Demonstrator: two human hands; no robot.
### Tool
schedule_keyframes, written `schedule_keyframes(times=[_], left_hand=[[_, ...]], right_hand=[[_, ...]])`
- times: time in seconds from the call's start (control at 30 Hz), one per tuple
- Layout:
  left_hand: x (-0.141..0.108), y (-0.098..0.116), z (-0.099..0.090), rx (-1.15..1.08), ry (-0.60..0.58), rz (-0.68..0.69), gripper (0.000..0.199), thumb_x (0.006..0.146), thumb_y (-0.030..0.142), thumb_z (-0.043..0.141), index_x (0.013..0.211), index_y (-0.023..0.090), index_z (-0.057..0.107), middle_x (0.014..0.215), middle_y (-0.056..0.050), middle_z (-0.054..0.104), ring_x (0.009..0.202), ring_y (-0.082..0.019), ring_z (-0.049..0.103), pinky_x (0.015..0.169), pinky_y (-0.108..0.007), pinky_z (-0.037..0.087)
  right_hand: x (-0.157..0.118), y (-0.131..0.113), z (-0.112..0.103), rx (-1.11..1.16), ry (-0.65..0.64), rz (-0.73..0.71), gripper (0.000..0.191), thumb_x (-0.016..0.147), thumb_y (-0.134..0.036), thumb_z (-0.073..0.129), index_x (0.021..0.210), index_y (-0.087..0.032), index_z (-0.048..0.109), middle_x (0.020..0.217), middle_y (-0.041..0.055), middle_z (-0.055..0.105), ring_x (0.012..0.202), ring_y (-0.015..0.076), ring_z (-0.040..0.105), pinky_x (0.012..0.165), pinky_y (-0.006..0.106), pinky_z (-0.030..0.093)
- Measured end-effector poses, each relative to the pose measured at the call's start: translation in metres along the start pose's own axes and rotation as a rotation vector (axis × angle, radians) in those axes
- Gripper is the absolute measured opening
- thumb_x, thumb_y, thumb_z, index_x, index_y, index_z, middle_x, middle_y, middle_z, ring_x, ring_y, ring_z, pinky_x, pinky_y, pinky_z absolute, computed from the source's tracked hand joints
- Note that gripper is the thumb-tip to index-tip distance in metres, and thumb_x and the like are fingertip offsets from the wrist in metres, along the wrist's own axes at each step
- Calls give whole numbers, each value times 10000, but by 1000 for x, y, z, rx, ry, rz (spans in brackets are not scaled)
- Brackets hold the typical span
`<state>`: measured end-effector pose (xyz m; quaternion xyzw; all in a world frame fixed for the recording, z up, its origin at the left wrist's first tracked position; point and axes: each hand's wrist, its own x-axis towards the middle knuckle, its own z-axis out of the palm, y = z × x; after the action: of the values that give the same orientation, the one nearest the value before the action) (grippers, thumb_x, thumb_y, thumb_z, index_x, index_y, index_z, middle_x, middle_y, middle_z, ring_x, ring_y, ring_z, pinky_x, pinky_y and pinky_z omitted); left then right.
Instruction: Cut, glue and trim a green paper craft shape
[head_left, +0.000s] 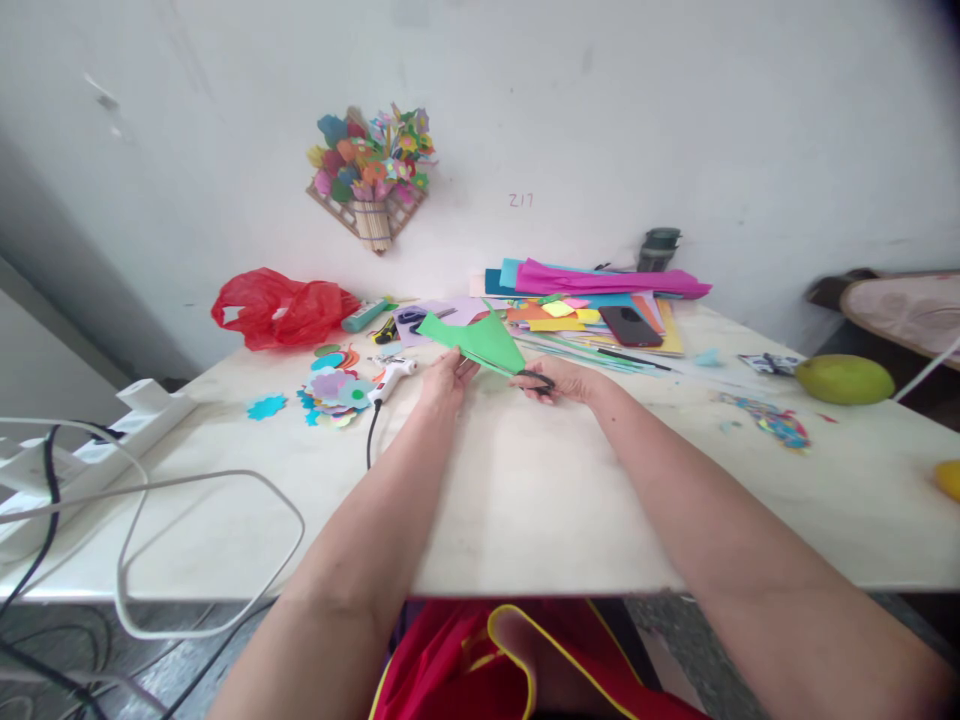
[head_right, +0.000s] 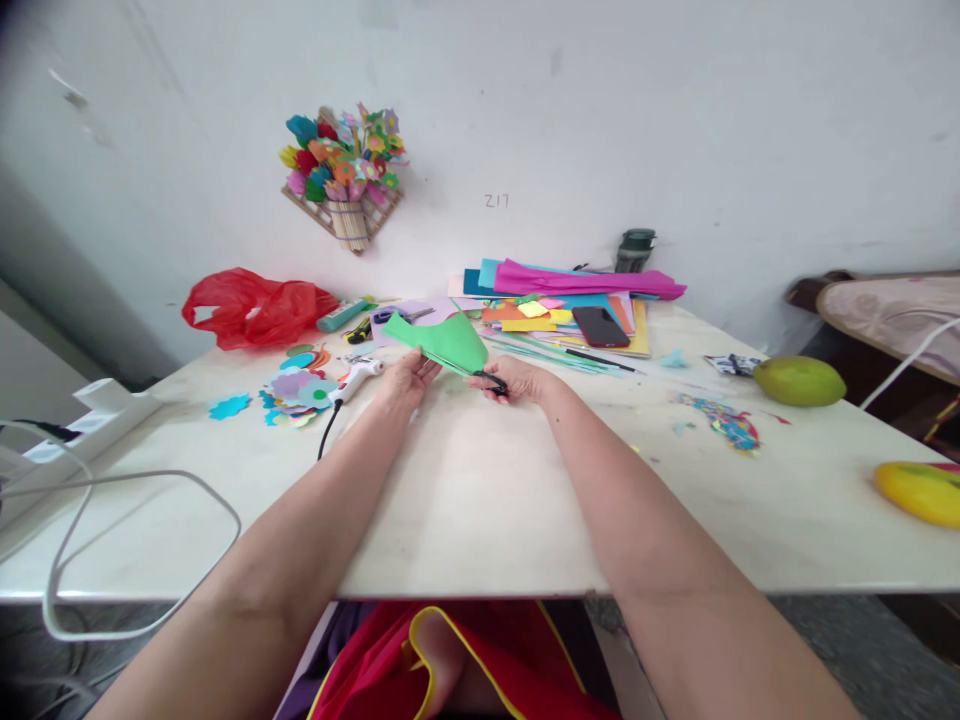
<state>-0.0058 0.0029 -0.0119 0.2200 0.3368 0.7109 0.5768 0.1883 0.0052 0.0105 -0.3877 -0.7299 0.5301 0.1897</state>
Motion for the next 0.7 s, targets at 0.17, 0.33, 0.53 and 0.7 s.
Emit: schedule_keyframes(times=[0.17, 0.33, 0.53, 0.7], left_hand=[[0, 0, -1, -9, -11, 18, 107, 805, 96, 515, 735, 157, 567, 712, -19, 672, 752, -147, 667, 880, -371, 493], [2, 0, -1, -9, 12, 9, 111, 810, 96, 509, 736, 155, 567, 716, -22, 672, 786, -152, 667, 894, -375, 484], [2, 0, 0, -3, 1, 15, 122, 811, 93, 508, 735, 160, 575, 737, -22, 676, 819, -151, 663, 899, -363, 484], [3, -1, 0, 2, 19, 6, 114, 813, 102, 510, 745, 159, 582, 791, -37, 680, 842, -155, 661, 898, -367, 482]], right_hand=[[-1, -1, 2, -16, 9, -21, 348, 705, -396, 669, 568, -143, 472, 444, -42, 488, 316, 21, 349, 335, 185, 232], [0, 0, 1, -38, 4, -59, 343, 693, -393, 670, 567, -141, 474, 442, -44, 482, 320, 24, 349, 353, 193, 232], [1, 3, -1, -27, 13, -79, 352, 656, -391, 684, 555, -150, 448, 454, -52, 470, 323, 16, 340, 349, 183, 219], [3, 5, -1, -11, 15, -84, 313, 664, -349, 672, 579, -157, 441, 456, -52, 484, 325, 17, 362, 336, 163, 255]])
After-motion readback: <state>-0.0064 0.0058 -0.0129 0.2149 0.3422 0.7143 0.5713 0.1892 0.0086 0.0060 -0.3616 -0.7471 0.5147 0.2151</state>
